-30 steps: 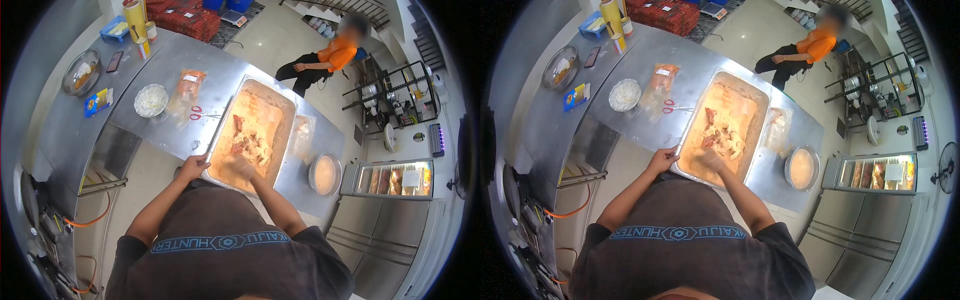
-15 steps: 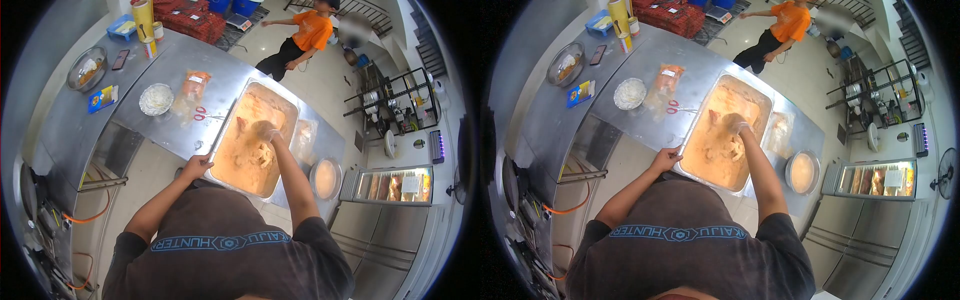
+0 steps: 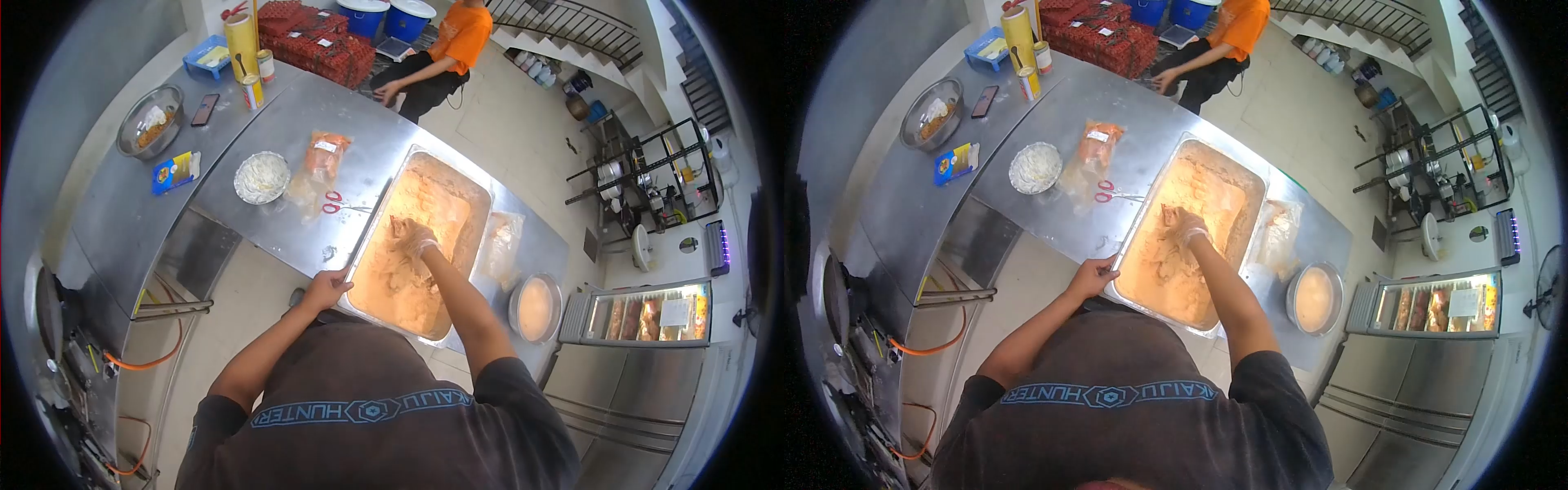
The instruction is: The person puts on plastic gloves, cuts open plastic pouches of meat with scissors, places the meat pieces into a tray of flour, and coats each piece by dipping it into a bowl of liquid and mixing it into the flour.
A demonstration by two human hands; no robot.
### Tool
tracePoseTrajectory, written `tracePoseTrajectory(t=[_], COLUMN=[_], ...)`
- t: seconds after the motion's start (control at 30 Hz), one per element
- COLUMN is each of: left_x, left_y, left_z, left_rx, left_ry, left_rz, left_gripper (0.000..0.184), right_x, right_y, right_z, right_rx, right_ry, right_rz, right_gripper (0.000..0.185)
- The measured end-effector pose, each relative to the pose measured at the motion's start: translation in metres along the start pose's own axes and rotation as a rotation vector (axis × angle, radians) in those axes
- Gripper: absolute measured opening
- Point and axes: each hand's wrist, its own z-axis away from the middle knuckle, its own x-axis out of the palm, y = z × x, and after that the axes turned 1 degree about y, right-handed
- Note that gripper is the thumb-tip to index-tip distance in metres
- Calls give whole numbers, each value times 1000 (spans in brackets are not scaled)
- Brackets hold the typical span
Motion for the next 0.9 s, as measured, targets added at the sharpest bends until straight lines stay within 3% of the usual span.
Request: tracePoseTrajectory(t=[0.07, 0.13, 0.17, 0.23, 0.27, 0.4, 0.5, 0.57, 0.67, 0.73, 0.83, 0.9], left_x=[-3, -1, 0, 0, -3, -6, -7, -8, -1, -2, -5, -2], left_y=[15, 4, -3, 6, 10, 8, 20, 29, -10, 9, 17, 26], left_z=[3, -1, -2, 3, 2, 1, 2, 7, -3, 2, 6, 11], left_rx=[25, 49, 60, -2, -27, 45, -25, -130, 33, -19, -34, -26], left_ry=[18, 17, 14, 2, -3, -24, -41, -53, 11, -1, -36, -8], left_rz=[-9, 2, 6, 26, 32, -72, 16, 73, -10, -22, -38, -30], left_gripper=[53, 53, 52, 52, 52, 52, 53, 54, 54, 54, 52, 51], right_x=[17, 8, 1, -28, -50, -13, 61, 59, 28, 0, -31, -39], right_y=[44, 71, 84, 79, 68, 112, 198, 195, 173, 157, 131, 90], right_z=[-59, -69, -67, -36, -6, -24, -125, -129, -128, -134, -127, -64], right_rx=[-469, -706, -704, -501, -301, 242, 351, 395, 366, 320, 239, 185], right_ry=[-68, -53, 1, 64, 73, 344, 395, 392, 491, 609, 842, 856], right_rz=[273, 262, 116, -216, -399, -711, -571, -608, -694, -697, -499, -297], right_gripper=[66, 58, 56, 56, 58, 53, 68, 68, 69, 70, 70, 71])
